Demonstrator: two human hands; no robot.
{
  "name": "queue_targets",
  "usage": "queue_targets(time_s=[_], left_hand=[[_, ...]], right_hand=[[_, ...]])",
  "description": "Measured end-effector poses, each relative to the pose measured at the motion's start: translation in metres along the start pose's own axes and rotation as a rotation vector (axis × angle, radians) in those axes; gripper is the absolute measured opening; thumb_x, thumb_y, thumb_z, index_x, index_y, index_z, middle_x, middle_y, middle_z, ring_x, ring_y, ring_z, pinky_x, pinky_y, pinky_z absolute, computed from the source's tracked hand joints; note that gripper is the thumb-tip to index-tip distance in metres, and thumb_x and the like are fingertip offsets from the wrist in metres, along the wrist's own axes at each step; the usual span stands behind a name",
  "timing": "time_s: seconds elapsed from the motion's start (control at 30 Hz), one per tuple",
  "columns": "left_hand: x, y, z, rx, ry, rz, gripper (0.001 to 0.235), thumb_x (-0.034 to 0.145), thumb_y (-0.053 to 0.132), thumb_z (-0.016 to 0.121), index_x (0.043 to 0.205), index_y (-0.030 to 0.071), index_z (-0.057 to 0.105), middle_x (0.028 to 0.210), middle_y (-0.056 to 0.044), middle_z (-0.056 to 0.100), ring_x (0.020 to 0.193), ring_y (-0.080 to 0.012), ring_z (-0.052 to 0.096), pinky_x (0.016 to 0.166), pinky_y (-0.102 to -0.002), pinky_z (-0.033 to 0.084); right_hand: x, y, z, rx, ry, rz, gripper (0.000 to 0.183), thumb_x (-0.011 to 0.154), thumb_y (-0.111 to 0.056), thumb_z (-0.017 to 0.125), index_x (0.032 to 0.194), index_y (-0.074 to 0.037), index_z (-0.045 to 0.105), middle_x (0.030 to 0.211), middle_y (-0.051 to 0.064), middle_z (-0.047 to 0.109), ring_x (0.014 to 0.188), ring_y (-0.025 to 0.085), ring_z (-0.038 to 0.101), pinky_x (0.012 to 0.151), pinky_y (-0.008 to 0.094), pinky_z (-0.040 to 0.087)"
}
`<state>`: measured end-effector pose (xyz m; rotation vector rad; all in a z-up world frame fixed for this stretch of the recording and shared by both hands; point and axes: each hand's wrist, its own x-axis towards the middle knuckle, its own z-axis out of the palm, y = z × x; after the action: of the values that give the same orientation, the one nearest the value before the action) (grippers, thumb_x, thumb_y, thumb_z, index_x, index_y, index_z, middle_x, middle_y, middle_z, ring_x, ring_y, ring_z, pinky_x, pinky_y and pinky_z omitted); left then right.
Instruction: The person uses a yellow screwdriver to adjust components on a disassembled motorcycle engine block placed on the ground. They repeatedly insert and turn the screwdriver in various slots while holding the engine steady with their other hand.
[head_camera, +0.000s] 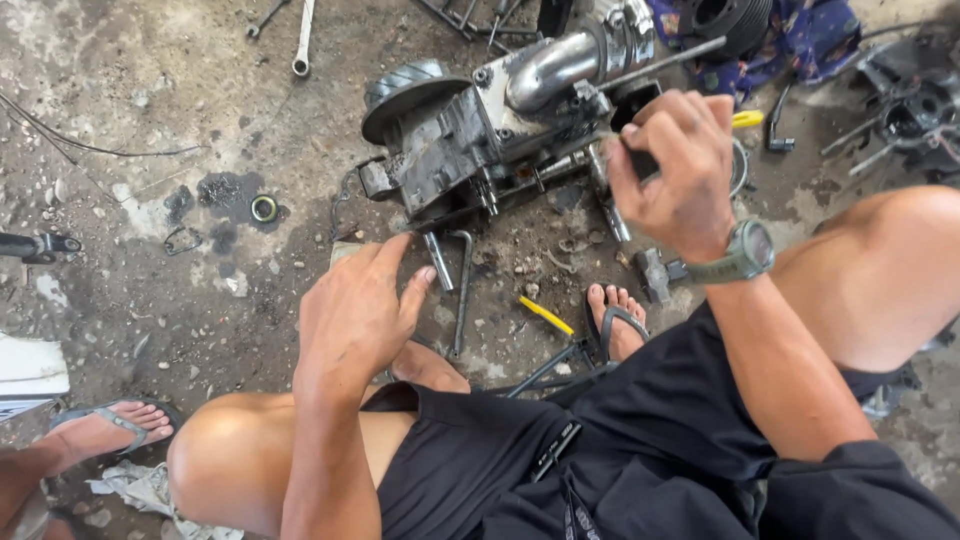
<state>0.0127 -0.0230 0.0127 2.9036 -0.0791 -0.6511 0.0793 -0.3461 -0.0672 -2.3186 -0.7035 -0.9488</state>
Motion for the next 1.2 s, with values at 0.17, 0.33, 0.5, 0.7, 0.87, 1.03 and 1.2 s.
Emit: queue_targets(time_s=[0.17, 0.33, 0.5, 0.7, 0.87, 1.03, 1.2], left_hand=[[-0.003, -0.003, 0.004, 0.002, 0.039, 0.016, 0.05, 0.103, 0.046, 0.05, 0.145, 0.019, 0.057, 0.123, -0.004, 0.07, 0.113, -0.0323, 0.065, 0.082, -0.054, 0.057], [0.0, -0.003, 0.006, 0.013, 0.054, 0.021, 0.048, 0.103, 0.047, 0.049, 0.143, 0.021, 0.058, 0.12, -0.002, 0.07, 0.113, -0.0335, 0.065, 0.079, -0.054, 0.057], [-0.001, -0.007, 0.009, 0.015, 0.097, 0.04, 0.049, 0.102, 0.047, 0.051, 0.142, 0.021, 0.059, 0.119, -0.003, 0.07, 0.114, -0.0328, 0.064, 0.084, -0.052, 0.055], [-0.003, -0.008, 0.009, 0.034, 0.136, 0.063, 0.051, 0.103, 0.048, 0.052, 0.142, 0.016, 0.061, 0.123, -0.005, 0.071, 0.114, -0.0327, 0.065, 0.085, -0.051, 0.055], [-0.002, -0.004, 0.006, 0.028, 0.104, 0.054, 0.052, 0.103, 0.048, 0.051, 0.144, 0.017, 0.06, 0.125, -0.005, 0.07, 0.115, -0.0334, 0.064, 0.084, -0.052, 0.055], [-0.007, -0.005, 0.004, 0.023, 0.095, 0.036, 0.053, 0.103, 0.048, 0.051, 0.145, 0.018, 0.059, 0.127, -0.004, 0.069, 0.117, -0.0307, 0.064, 0.085, -0.05, 0.055], [-0.005, -0.009, 0.007, 0.029, 0.097, 0.037, 0.052, 0.102, 0.049, 0.051, 0.144, 0.018, 0.059, 0.125, -0.004, 0.07, 0.116, -0.0328, 0.063, 0.087, -0.052, 0.054]], right_hand=[[-0.009, 0.009, -0.005, -0.091, -0.047, 0.058, 0.022, 0.095, -0.006, 0.069, 0.08, -0.001, 0.053, 0.082, 0.012, 0.06, 0.073, 0.024, 0.046, 0.081, 0.041, 0.03], [0.004, 0.002, -0.003, -0.043, -0.101, 0.016, 0.033, 0.106, -0.016, 0.066, 0.08, -0.005, 0.049, 0.084, 0.008, 0.057, 0.073, 0.024, 0.044, 0.08, 0.041, 0.03], [0.002, 0.018, 0.0, 0.067, -0.059, 0.015, 0.028, 0.101, -0.014, 0.067, 0.079, -0.003, 0.054, 0.079, 0.011, 0.06, 0.074, 0.023, 0.049, 0.083, 0.041, 0.031], [-0.003, 0.022, -0.008, 0.082, -0.173, 0.084, 0.03, 0.105, -0.01, 0.071, 0.083, -0.002, 0.052, 0.087, 0.011, 0.058, 0.079, 0.025, 0.046, 0.084, 0.041, 0.029], [0.008, 0.025, -0.004, 0.228, -0.107, 0.063, 0.035, 0.11, -0.025, 0.061, 0.085, -0.002, 0.053, 0.084, 0.012, 0.056, 0.077, 0.023, 0.045, 0.084, 0.041, 0.031], [0.014, 0.032, -0.013, 0.145, -0.21, 0.043, 0.028, 0.105, -0.011, 0.071, 0.086, -0.002, 0.052, 0.089, 0.01, 0.055, 0.084, 0.029, 0.048, 0.089, 0.042, 0.028], [0.017, 0.034, -0.007, 0.271, -0.228, 0.061, 0.031, 0.106, -0.016, 0.068, 0.085, -0.004, 0.049, 0.087, 0.009, 0.053, 0.081, 0.026, 0.044, 0.092, 0.042, 0.029]])
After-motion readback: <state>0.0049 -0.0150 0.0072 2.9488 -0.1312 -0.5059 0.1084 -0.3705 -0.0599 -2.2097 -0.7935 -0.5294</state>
